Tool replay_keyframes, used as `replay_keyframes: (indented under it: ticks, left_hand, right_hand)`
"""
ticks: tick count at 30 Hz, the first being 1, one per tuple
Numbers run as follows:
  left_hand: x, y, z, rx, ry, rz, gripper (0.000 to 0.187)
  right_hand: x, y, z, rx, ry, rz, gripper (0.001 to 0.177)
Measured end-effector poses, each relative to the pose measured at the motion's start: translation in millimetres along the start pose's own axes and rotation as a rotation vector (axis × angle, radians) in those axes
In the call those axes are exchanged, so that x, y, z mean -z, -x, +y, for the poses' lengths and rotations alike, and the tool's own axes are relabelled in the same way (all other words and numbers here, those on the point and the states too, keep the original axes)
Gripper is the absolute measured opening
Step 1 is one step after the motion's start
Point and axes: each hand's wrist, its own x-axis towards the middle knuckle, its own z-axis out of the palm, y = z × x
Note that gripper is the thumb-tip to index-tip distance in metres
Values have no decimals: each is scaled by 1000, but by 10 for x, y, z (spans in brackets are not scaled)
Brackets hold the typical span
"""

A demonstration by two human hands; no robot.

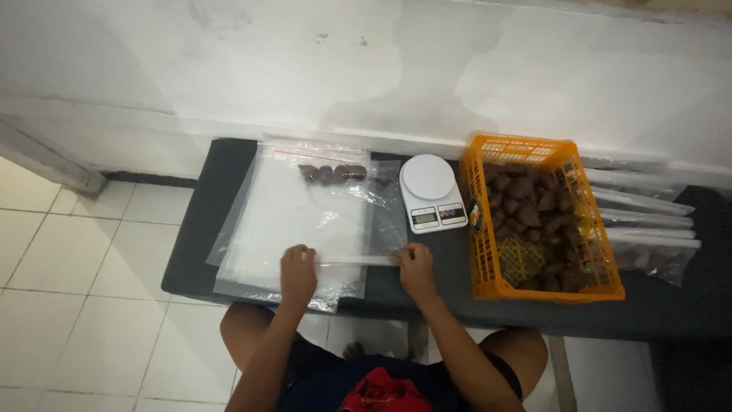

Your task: Weighing dried fruits on a digital scale and placing them into plastic bags for packaging.

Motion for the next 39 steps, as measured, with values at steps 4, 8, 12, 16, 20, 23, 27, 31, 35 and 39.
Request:
replay_keyframes:
  ticks: [4,8,12,16,20,23,27,31,35,39]
  left_hand:
    - [-44,77,226,-171,193,28,25]
    - [16,116,333,-170,288,-62,39]
    - [5,101,275,-205,192,-128,35]
    - [5,66,194,-184,198,-123,26]
    - [-6,-66,187,-103,169,-149,22]
    - [172,-304,247,9,125,-292,17]
    - [327,-451,307,78,41,-348,17]
    - [290,-386,326,73,36,-249,15]
    - [213,-328,272,34,9,-138,14]
    - [197,-315,163,11,34,-317,17]
  right_hand:
    - [-294,111,202,239,214,60,14]
    - [-356,176,241,334,51,44,29]
    - [-130,182,54,248,22,-91,25]
    - [-130,142,107,320,9,-84,26]
    - [-325,30,267,174,39,-125,26]
    - [-388,-74,284,38,59,-171,22]
    - [-294,-188,207,-153,-132,-155,13]
    - [-339,-141,227,-165,-165,-74,11]
    - [-278,-117,186,-33,-73,65,4]
    - [-60,-58,10,80,-35,78,8]
